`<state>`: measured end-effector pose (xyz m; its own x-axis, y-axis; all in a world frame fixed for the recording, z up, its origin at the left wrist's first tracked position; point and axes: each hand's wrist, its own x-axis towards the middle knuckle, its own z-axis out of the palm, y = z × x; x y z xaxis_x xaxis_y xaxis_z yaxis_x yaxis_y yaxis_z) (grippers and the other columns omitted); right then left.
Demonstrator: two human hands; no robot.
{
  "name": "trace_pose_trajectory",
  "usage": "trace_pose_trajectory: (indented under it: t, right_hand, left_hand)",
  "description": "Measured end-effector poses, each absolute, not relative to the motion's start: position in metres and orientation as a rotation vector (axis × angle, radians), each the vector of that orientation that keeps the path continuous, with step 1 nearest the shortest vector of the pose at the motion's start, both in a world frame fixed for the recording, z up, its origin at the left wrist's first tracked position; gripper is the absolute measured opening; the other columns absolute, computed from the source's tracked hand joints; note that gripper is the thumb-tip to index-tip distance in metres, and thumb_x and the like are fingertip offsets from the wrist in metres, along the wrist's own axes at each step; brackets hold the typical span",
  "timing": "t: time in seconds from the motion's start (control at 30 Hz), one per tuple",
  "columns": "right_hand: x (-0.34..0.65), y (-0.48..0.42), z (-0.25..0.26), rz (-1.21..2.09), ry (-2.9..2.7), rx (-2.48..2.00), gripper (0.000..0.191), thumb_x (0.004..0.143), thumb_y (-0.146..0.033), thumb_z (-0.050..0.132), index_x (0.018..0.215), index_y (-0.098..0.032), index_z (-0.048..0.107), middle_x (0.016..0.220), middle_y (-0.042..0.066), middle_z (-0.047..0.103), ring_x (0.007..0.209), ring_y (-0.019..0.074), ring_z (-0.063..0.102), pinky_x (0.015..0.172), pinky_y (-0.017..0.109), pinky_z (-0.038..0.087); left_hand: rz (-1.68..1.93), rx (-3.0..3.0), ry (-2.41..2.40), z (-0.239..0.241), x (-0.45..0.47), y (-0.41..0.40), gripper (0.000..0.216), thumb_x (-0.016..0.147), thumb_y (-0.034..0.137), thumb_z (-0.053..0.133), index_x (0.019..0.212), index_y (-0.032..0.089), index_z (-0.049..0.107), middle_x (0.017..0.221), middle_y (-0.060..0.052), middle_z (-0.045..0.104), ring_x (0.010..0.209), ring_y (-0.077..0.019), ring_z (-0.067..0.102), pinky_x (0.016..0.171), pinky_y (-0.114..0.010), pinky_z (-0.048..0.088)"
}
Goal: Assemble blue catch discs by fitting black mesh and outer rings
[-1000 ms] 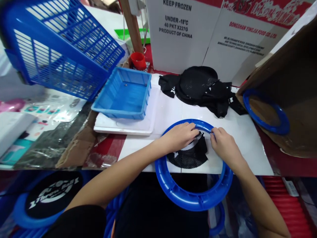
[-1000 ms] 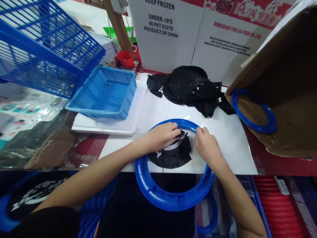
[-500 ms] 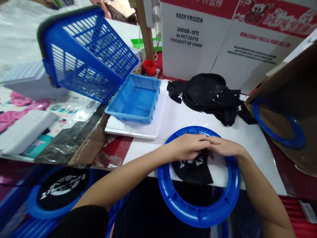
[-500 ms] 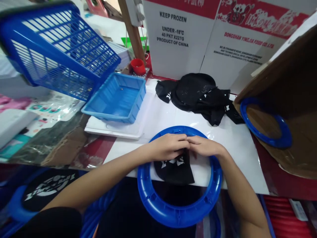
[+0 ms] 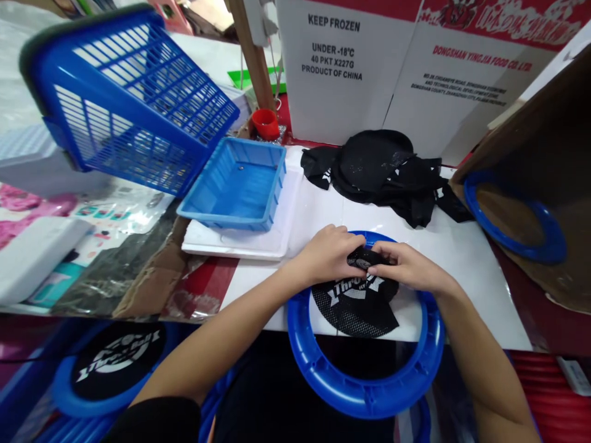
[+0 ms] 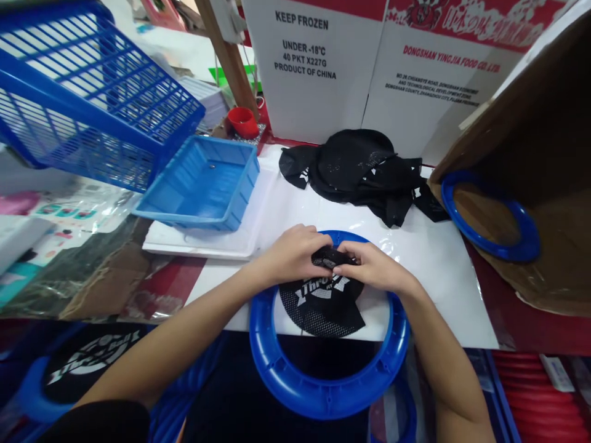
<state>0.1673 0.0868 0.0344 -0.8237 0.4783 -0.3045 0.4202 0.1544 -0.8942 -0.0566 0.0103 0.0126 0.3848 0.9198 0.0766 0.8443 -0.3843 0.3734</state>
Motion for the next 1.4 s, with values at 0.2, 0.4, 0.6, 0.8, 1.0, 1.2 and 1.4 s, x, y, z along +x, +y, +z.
trace_pose_trajectory:
  t: [0.2, 0.4, 0.6, 0.8, 1.0, 1.2, 1.4]
  right_hand:
    - [0.192, 0.102, 0.043, 1.849, -2.365, -0.944, 0.025, 0.088, -0.038, 0.078, 0.092, -0.021, 0.061, 0.078, -0.003, 0.063, 0.073, 0.0149, 0.057, 0.064, 0.026, 0.043]
    - [0.202, 0.106, 0.046, 1.930, -2.669, -0.785, 0.027, 0.090, -0.041, 0.076, 0.104, -0.022, 0.064, 0.078, -0.006, 0.062, 0.071, 0.0142, 0.056, 0.063, 0.025, 0.045]
    - [0.201, 0.104, 0.041, 1.721, -2.810, -0.767, 0.045, 0.094, -0.040, 0.072, 0.136, -0.025, 0.066, 0.116, 0.004, 0.078, 0.102, 0.0227, 0.074, 0.087, 0.033, 0.059]
    - [0.199, 0.103, 0.037, 1.495, -2.777, -0.812, 0.069, 0.090, -0.035, 0.076, 0.157, -0.031, 0.055, 0.152, 0.008, 0.066, 0.137, 0.0309, 0.065, 0.113, 0.047, 0.055]
    - [0.203, 0.101, 0.041, 1.519, -2.816, -0.738, 0.072, 0.094, -0.031, 0.073, 0.163, -0.034, 0.052, 0.157, 0.007, 0.064, 0.117, 0.0257, 0.073, 0.097, 0.039, 0.063]
    - [0.208, 0.098, 0.044, 1.897, -2.713, -0.829, 0.081, 0.095, -0.042, 0.077, 0.168, -0.040, 0.042, 0.133, 0.007, 0.071, 0.071, 0.0131, 0.066, 0.058, 0.027, 0.060]
    - [0.195, 0.092, 0.041, 1.956, -2.508, -0.962, 0.079, 0.102, -0.056, 0.066, 0.171, -0.032, 0.037, 0.076, -0.004, 0.062, 0.066, 0.0168, 0.058, 0.066, 0.034, 0.062]
  left_hand:
    - [0.513, 2.226, 1.087, 0.018, -0.061, 0.003, 0.024, 0.096, 0.026, 0.075, 0.079, 0.019, 0.059, 0.076, 0.000, 0.064, 0.076, -0.0183, 0.061, 0.071, -0.031, 0.041]
    - [0.531, 1.594, 0.875, 0.022, -0.065, -0.002, 0.028, 0.088, 0.030, 0.080, 0.104, 0.021, 0.058, 0.094, 0.001, 0.068, 0.083, -0.0169, 0.065, 0.072, -0.027, 0.049]
    - [0.371, 1.708, 1.072, 0.018, -0.067, -0.005, 0.078, 0.078, 0.022, 0.087, 0.148, 0.025, 0.052, 0.137, -0.011, 0.072, 0.126, -0.0304, 0.070, 0.092, -0.036, 0.056]
    - [0.373, 1.968, 1.302, 0.016, -0.066, -0.004, 0.086, 0.083, 0.010, 0.075, 0.162, 0.025, 0.045, 0.141, -0.013, 0.072, 0.128, -0.0319, 0.069, 0.105, -0.045, 0.055]
    - [0.424, 2.173, 1.316, 0.014, -0.073, 0.000, 0.066, 0.093, 0.008, 0.064, 0.156, 0.023, 0.052, 0.146, -0.012, 0.068, 0.132, -0.0307, 0.067, 0.107, -0.044, 0.056]
    - [0.211, 2.322, 1.399, 0.024, -0.070, 0.001, 0.049, 0.099, 0.020, 0.070, 0.147, 0.023, 0.062, 0.130, -0.010, 0.076, 0.113, -0.0302, 0.076, 0.088, -0.037, 0.059]
    - [0.181, 2.373, 1.339, 0.023, -0.061, -0.004, 0.036, 0.107, 0.038, 0.065, 0.136, 0.018, 0.070, 0.106, -0.011, 0.083, 0.094, -0.0290, 0.080, 0.077, -0.036, 0.059]
